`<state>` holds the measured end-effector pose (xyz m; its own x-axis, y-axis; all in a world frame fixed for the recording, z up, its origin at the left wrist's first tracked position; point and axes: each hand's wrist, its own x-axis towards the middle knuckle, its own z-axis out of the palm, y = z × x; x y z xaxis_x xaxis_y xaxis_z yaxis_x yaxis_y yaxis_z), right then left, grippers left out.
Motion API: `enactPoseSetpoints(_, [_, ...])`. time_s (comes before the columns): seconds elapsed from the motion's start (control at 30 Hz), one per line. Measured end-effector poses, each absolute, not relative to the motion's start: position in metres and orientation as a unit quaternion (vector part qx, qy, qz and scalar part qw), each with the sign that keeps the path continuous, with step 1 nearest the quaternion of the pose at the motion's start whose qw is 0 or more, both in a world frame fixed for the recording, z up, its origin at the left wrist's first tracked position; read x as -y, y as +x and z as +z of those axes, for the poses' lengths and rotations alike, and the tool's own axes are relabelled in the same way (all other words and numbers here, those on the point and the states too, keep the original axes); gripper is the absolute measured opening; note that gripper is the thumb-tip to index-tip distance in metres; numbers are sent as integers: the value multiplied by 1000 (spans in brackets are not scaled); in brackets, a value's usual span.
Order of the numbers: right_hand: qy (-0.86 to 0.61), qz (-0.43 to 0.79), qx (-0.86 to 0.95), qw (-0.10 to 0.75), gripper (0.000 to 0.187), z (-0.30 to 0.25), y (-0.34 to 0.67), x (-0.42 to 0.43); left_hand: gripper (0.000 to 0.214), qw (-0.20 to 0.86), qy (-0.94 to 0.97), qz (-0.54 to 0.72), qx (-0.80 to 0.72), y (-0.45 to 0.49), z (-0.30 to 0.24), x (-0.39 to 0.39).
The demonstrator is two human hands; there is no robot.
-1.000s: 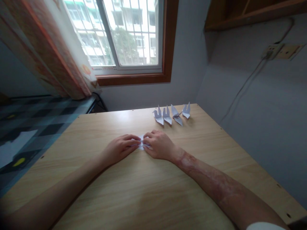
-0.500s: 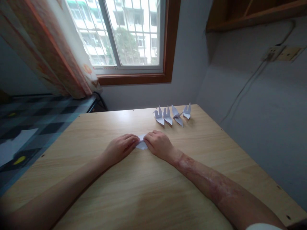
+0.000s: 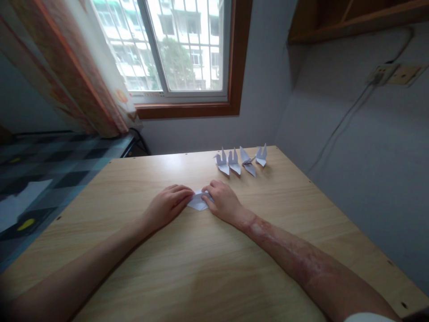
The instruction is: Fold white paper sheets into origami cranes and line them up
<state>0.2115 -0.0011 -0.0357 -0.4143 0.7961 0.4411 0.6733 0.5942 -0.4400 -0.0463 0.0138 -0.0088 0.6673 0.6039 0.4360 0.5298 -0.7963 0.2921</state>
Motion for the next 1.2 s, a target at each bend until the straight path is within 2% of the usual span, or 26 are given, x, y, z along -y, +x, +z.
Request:
enactPoseSetpoints(0.17, [-423, 126, 828, 347, 13, -37, 213, -2, 26, 55, 910, 261, -319, -46, -8, -14])
enactPoseSetpoints(0.43, [-397, 186, 822, 364, 18, -32, 213, -2, 16, 77, 916, 237, -314, -46, -7, -14])
enactPoseSetpoints(0.63, [-383, 143, 836, 367, 19, -28, 210, 7, 15, 65, 916, 262, -298, -46, -8, -10])
enactPoseSetpoints(0.7, [-373, 124, 846, 362, 14, -27, 209, 9, 11, 77, 902, 301, -300, -46, -8, -6])
enactPoseSetpoints(0.77, [-372, 117, 844, 368, 4, -25, 209, 10, 11, 117, 870, 356, -319, -46, -8, -4])
enactPoseSetpoints(0.83, [-386, 132, 822, 396, 8, -24, 208, 10, 23, 180, 823, 418, -341, -46, -6, -3])
enactPoseSetpoints(1.0, [-418, 284, 697, 508, 12, -27, 206, 3, 42, 394, 691, 519, -313, -41, -4, -8])
enactPoseSetpoints(1.1, [-361, 439, 621, 541, 24, -34, 204, -5, 47, 493, 640, 510, -296, -31, -11, -6])
enactPoseSetpoints(1.2, [-296, 543, 561, 551, 43, -39, 201, -8, 41, 535, 612, 496, -306, -18, -19, 0])
